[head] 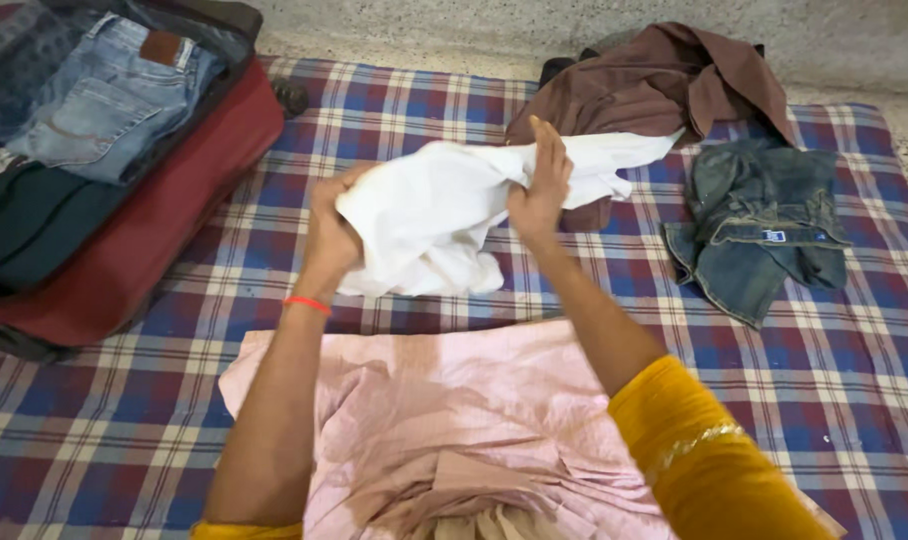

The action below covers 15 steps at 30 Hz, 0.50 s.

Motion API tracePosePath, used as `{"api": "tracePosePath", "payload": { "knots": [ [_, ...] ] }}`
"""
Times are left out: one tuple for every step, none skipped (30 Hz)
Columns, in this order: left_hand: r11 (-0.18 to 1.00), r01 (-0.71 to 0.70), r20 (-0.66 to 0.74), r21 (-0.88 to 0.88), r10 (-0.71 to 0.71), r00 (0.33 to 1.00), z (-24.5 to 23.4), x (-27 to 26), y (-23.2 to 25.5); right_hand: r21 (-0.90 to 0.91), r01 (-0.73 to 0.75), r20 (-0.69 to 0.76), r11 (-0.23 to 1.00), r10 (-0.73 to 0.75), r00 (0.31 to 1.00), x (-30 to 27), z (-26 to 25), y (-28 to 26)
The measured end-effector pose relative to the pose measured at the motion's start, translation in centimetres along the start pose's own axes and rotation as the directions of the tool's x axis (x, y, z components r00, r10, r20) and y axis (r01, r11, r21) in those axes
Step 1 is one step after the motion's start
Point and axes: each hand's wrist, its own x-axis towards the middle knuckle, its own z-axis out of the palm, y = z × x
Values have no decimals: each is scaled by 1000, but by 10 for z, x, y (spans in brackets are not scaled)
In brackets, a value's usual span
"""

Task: The person folds a pair of light blue jeans and a white long-sleeved shirt on a plaid mattress. The jeans are folded into a compact rectangle and placed into an open suitcase. The white shirt is then folded in a similar manner.

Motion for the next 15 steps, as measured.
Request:
{"api": "tracePosePath", "payload": {
  "knots": [
    [984,98,-1,-149,-100,995,-6,7,12,-195,-79,147,978,109,983,0,-6,23],
    [937,189,14,-294,-193,981,-13,16,24,-288,-104,251,952,179,951,-1,-10,47],
    [861,272,43,-430,-282,959,-19,22,36,-382,-115,343,917,257,904,-3,-12,70],
    [904,228,14,-361,-239,971,-27,27,46,-473,-112,422,874,337,842,-4,-13,91],
    [940,183,-12,-289,-194,981,-37,31,54,-418,-166,438,893,359,824,-5,-13,110],
    [967,139,-34,-212,-150,988,-47,32,61,-361,-221,458,906,379,804,-6,-11,123],
    [987,122,-46,-103,-127,991,-56,32,65,-304,-275,480,912,396,782,-3,-7,133],
    [994,110,-53,6,-109,993,-64,31,66,-339,-334,382,879,453,805,3,-4,138],
    [989,97,-58,115,-91,994,-69,30,66,-368,-394,278,843,503,818,13,-2,140],
    [989,98,-119,107,-85,989,-74,32,64,-353,-198,146,915,262,954,33,-2,139],
    [990,98,-179,99,-79,981,-75,35,61,-365,13,12,931,-9,1000,56,-3,134],
    [992,95,-237,89,-71,969,-76,41,58,-357,-89,-54,930,75,996,84,-3,127],
    [995,25,-252,95,0,968,-79,48,56,-239,-57,-169,969,16,985,117,-7,119],
    [994,-43,-265,101,68,962,-81,55,56,-442,36,-255,896,-164,953,142,-10,109],
    [988,-111,-276,107,137,951,-82,62,56,-442,108,-297,890,-259,919,172,-17,100]
  ]
}}
